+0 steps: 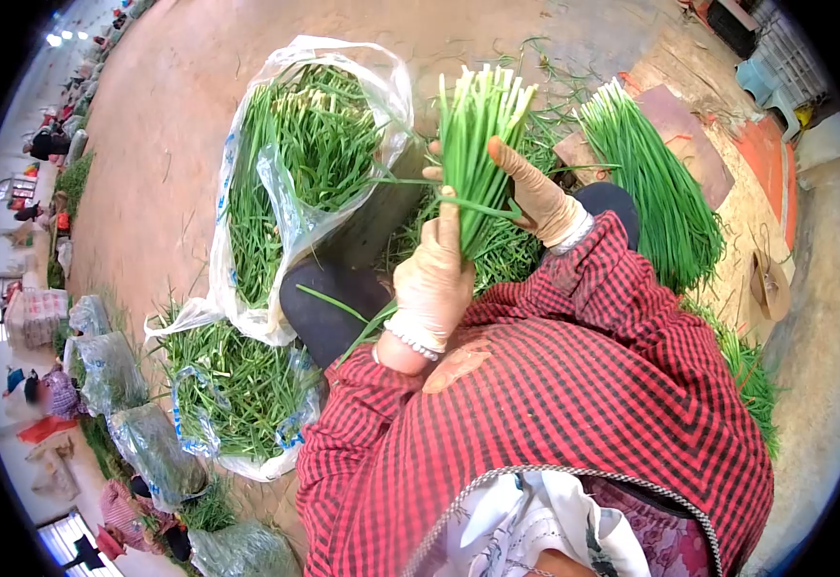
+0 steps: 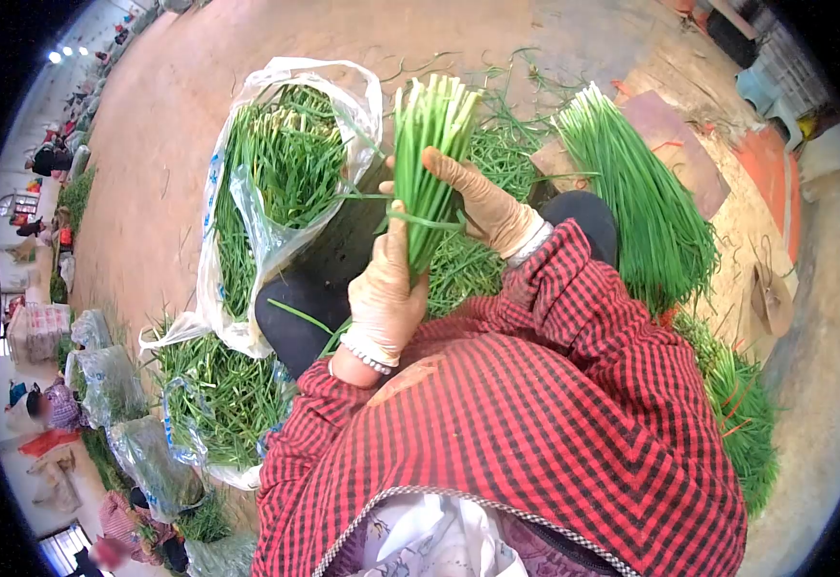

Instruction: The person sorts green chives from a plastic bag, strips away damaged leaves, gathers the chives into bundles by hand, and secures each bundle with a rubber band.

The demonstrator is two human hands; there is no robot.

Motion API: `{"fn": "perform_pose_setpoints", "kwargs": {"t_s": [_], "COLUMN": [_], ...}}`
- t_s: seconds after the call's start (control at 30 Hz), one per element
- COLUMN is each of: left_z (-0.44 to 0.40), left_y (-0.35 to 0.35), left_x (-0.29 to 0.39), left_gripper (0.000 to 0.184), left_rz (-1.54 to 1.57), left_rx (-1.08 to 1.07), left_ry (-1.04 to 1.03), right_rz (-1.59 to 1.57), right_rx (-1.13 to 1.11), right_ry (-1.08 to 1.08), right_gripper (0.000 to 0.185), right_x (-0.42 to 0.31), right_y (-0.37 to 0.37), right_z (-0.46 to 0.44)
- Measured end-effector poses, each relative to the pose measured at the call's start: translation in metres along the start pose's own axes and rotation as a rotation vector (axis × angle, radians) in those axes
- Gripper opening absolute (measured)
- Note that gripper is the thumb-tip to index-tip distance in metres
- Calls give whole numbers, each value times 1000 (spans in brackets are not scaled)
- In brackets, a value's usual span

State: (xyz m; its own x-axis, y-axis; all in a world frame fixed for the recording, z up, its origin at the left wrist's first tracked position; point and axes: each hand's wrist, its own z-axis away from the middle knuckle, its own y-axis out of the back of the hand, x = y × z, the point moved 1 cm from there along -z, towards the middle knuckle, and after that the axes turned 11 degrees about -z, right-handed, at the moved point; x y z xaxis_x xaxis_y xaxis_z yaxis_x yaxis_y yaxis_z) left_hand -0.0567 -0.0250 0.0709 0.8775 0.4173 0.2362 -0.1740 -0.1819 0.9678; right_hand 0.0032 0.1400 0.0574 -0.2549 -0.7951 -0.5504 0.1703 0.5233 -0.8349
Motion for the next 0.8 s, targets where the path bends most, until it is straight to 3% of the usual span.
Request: {"fn": "perform_pose_setpoints", "kwargs": {"t_s": [0.07,0.17,0.23,0.3,0.37,0.43,0.5,0.57,0.63,0.8], "left_z": [-4,-6,-7,-4,-4,-10,-21,-37,-50,-89], "left_y": [-3,-10,-4,5,14,21,35,41,82,76], "left_x": [8,13,13,5,-10,-25,-30,-26,-3,5], "left_gripper": [90,91,88,81,48,31,16,21,27,18], "left_rz": [-15,52,112,217,280,216,277,656,394,47], "left_rx": [-40,4,-80,-93,-252,-286,4,366,410,469], "left_ry": [-72,-198,-176,-315,-296,-195,-59,-81,-151,-315], "right_rz": [19,47,143,137,322,352,426,431,503,435], "right_rx": [28,135,244,279,242,261,224,215,210,204], "right_ry": [82,11,80,87,161,160,115,130,10,-23], "right_gripper": [69,60,54,50,50,52,53,50,42,26], "right_x": [-7,-18,-24,-28,-35,-39,-39,-29,-19,1], "right_y": [-1,4,2,5,13,10,5,-5,-10,-27], "right_z": [4,14,19,19,17,17,16,16,16,19]}}
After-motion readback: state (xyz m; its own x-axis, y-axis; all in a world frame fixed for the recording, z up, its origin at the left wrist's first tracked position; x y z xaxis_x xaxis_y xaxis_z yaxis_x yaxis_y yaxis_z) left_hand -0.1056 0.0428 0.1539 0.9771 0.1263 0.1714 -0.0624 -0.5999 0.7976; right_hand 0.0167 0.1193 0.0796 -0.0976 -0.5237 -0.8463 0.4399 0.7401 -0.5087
